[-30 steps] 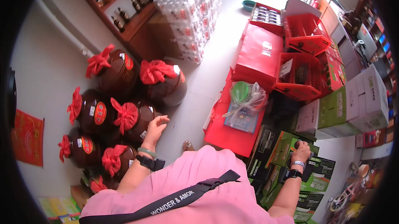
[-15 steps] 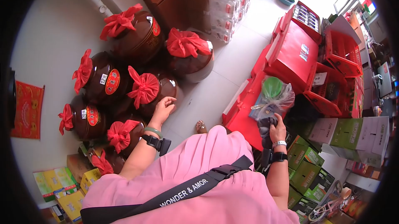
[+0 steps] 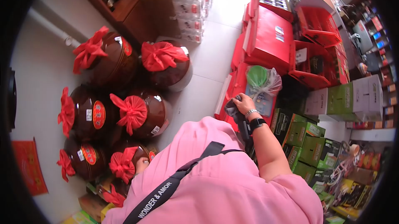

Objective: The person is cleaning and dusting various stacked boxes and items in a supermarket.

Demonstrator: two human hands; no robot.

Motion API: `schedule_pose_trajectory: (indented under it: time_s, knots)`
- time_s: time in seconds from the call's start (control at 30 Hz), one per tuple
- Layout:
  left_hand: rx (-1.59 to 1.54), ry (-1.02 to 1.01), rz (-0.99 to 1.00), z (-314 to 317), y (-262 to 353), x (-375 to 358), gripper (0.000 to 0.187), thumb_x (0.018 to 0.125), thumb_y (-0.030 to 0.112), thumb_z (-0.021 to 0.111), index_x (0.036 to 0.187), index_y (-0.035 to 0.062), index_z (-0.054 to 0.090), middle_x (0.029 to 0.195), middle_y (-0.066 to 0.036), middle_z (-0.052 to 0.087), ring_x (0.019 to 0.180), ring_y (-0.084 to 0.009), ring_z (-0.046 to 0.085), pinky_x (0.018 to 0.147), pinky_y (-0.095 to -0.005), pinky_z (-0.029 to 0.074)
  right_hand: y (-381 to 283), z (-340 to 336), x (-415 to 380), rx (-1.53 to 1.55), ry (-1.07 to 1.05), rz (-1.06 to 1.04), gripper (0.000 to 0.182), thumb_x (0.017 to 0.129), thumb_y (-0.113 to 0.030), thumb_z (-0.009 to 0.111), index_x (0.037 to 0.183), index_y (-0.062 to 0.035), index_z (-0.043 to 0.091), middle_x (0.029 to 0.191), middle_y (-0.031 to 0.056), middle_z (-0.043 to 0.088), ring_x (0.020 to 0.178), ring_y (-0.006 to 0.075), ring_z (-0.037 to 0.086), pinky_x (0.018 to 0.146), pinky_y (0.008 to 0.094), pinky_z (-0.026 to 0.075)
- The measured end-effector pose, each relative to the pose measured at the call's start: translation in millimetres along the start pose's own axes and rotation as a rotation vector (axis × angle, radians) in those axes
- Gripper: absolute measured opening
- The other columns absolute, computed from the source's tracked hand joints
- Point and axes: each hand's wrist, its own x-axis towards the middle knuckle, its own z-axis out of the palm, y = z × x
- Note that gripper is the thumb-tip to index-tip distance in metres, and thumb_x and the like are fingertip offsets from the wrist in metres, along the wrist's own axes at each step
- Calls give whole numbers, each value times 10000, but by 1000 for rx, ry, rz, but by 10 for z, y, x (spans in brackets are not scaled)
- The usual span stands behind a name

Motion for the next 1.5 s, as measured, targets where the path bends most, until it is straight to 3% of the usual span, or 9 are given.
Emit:
schedule_pose_trajectory:
  time_s: [0.07, 0.27, 0.57, 0.7, 0.83, 0.93, 1.13, 1.4, 1.5]
  knots:
    - [-55, -71, -175, 54, -23, -121, 236, 784, 131, 695, 1015, 91, 720, 959, -145, 728, 925, -292, 704, 819, -393, 544, -17, 11, 152, 47, 4, -20, 355, 838, -319, 709, 1101, -83, 684, 1066, 197, 710, 1032, 367, 673, 896, 438, 520]
    - [253, -224, -140, 37, 516, 204, 285, 794, 173, 694, 1070, 102, 711, 1051, -148, 705, 1013, -316, 674, 898, -413, 526, -152, 82, 539, 218, 22, -50, 339, 805, -189, 719, 1124, -80, 684, 1045, 187, 719, 1024, 320, 689, 897, 395, 530]
    - [-73, 15, 165, -427, 2012, 1170, 489, 779, 160, 771, 1239, 94, 618, 1251, -184, 617, 1196, -357, 571, 1035, -420, 454, -136, -58, 1394, 252, 12, -15, 331, 797, -179, 712, 1113, -81, 692, 1019, 190, 718, 1003, 334, 687, 893, 406, 528]
    - [-95, -58, 256, -514, 2956, 1885, 859, 778, 172, 796, 1503, 73, 346, 1473, -231, 449, 1355, -379, 452, 1123, -434, 398, 146, -347, 1874, 292, 49, 51, 304, 793, -176, 717, 1085, -91, 703, 1024, 192, 719, 998, 348, 683, 882, 406, 531]
    - [-435, 39, 259, -714, 4419, 2339, 1098, 732, 47, 803, 1593, 124, 125, 1594, -208, 276, 1401, -380, 403, 1071, -473, 466, 279, -799, 2237, 272, 67, 79, 309, 793, -170, 715, 1090, -87, 705, 1026, 189, 720, 999, 340, 689, 890, 400, 531]
    - [-410, 73, 541, -821, 5278, 2573, 1095, 707, -167, 654, 1600, 175, 121, 1615, -196, 227, 1350, -382, 471, 1001, -432, 547, 330, -1043, 2499, 264, 88, 98, 310, 795, -162, 712, 1095, -84, 706, 1030, 189, 720, 999, 336, 692, 897, 393, 530]
    - [-416, -15, 498, -901, 6457, 2695, 1129, 695, -254, 543, 1605, 261, 118, 1637, -166, 159, 1329, -430, 477, 870, -386, 628, 656, -1028, 2678, 384, 130, 135, 318, 793, -145, 712, 1094, -43, 707, 1018, 182, 727, 977, 314, 699, 895, 374, 530]
    - [-291, -40, 649, -627, 7368, 3499, 1085, 709, -247, 511, 1603, 264, 170, 1612, -213, 225, 1422, -383, 382, 1084, -398, 460, 1368, -710, 2393, 488, 209, 337, 290, 811, -120, 726, 1088, -37, 706, 916, 89, 725, 840, 169, 663, 781, 313, 532]
    - [-222, -14, 693, -601, 7829, 3646, 1129, 699, -243, 523, 1604, 304, 128, 1600, -247, 225, 1418, -373, 391, 1081, -398, 467, 1472, -753, 2345, 534, 262, 375, 293, 788, -124, 722, 1069, -42, 709, 949, 145, 734, 884, 237, 694, 821, 354, 536]
